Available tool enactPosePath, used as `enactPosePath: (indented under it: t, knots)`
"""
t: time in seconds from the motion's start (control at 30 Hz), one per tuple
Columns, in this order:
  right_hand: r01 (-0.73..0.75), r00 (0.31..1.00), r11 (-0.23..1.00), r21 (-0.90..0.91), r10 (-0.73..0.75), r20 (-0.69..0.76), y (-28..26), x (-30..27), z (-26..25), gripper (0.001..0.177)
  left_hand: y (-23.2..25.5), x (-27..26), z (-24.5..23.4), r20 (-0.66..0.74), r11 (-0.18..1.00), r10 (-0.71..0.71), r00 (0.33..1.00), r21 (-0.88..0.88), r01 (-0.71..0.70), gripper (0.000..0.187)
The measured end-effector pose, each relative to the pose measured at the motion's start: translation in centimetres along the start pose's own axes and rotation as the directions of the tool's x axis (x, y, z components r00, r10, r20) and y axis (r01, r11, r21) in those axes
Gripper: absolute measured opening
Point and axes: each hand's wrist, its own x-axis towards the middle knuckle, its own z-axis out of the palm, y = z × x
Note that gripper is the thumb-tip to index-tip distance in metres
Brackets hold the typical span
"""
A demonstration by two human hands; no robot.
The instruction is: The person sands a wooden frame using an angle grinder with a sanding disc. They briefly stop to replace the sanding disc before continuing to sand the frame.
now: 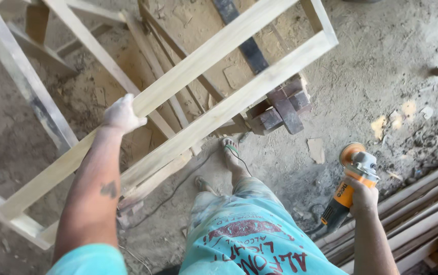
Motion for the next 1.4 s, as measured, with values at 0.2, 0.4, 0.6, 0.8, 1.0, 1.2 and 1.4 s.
enactPosePath:
  t: [0.2,0.4,0.6,0.8,1.0,1.2,1.4]
  knots:
    - [0.096,0.987,0.989,0.111,-0.109,0.117,-0.9,-3.3,3.2,0.027,2.1,-5.7,-8.5,-0.016,0.959,0.186,0.982,0.223,-0.178,0.060]
    - [0.443,0.846,0.895,0.050,-0.436,0.308,-4.1,-8.5,8.4,0.033,8.1,-12.8,-1.7,-0.240,0.951,0.295,0.925,-0.025,-0.310,0.021]
    - [0.529,0.802,0.842,-0.108,-0.454,0.389,-6.8,-14.3,11.9,0.033,11.7,-14.6,11.5,-0.249,0.951,0.177,0.952,-0.205,-0.231,0.064]
    - [0.542,0.834,0.483,-0.688,-0.205,0.513,-7.0,-15.0,21.6,0.032,10.9,-13.1,18.5,-0.344,0.948,0.157,0.926,-0.210,-0.239,0.068]
    - [0.602,0.787,0.234,-0.763,-0.014,0.617,-4.5,-14.0,29.3,0.038,6.9,-16.5,17.7,-0.377,0.935,0.209,0.902,-0.194,-0.298,0.084]
    - [0.445,0.889,0.393,-0.805,-0.085,0.450,-13.0,-7.0,27.2,0.034,0.2,-24.5,19.0,-0.425,0.988,0.100,0.900,-0.061,-0.139,0.054]
    - [0.466,0.876,0.592,-0.658,-0.203,0.438,-20.7,0.4,26.9,0.033,-5.6,-32.2,20.9,-0.354,0.960,-0.278,0.893,-0.069,0.272,0.056]
